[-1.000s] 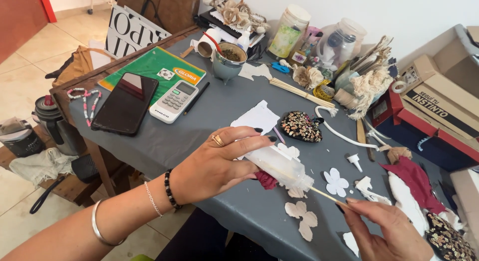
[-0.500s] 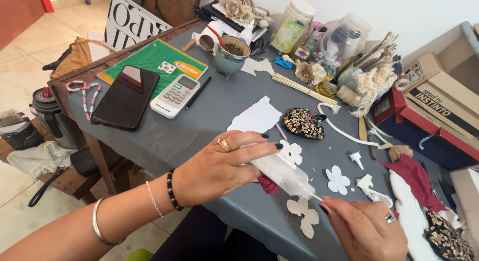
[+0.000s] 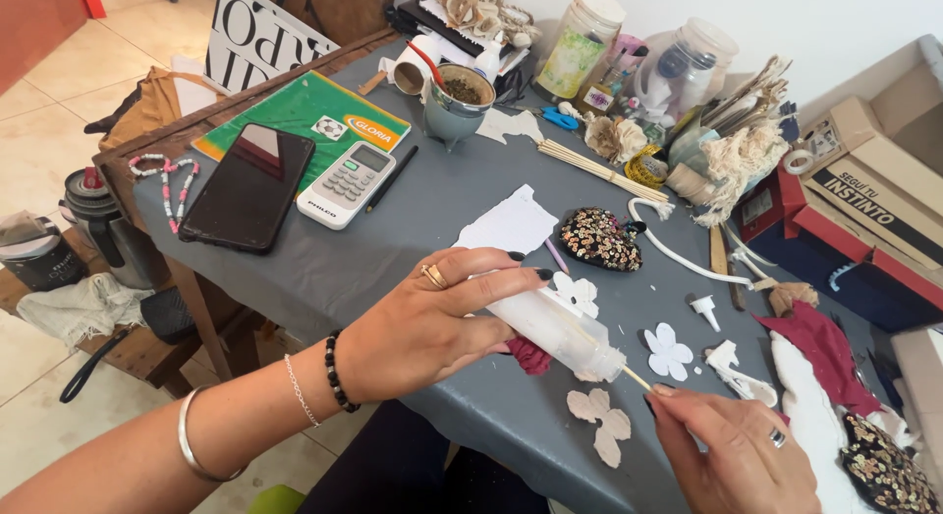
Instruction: Crafting a decorative rose from fabric by cutting, applying glue, and folding.
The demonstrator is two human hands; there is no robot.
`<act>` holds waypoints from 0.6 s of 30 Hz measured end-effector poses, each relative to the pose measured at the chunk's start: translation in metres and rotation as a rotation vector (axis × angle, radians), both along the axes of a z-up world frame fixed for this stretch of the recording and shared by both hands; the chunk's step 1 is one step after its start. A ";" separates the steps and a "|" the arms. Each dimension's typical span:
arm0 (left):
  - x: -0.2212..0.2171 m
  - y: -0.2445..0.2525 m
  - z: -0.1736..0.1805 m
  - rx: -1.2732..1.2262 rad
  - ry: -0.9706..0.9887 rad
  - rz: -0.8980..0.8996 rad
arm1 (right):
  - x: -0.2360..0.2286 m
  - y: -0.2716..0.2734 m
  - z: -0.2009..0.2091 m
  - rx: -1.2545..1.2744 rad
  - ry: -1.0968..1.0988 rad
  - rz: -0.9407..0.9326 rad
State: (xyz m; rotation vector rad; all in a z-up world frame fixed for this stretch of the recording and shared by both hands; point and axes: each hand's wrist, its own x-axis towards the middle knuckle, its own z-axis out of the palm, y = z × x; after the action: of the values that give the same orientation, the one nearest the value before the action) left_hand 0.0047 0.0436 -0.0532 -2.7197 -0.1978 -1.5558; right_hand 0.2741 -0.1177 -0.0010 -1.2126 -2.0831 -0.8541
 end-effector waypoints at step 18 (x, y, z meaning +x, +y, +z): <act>0.002 -0.004 0.001 0.024 0.015 0.005 | 0.012 0.001 -0.010 -0.049 0.001 -0.047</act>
State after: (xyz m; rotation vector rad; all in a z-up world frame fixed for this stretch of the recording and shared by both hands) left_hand 0.0071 0.0397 -0.0523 -2.7097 -0.1843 -1.5261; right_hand 0.2866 -0.1168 -0.0111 -1.2921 -2.0934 -0.8271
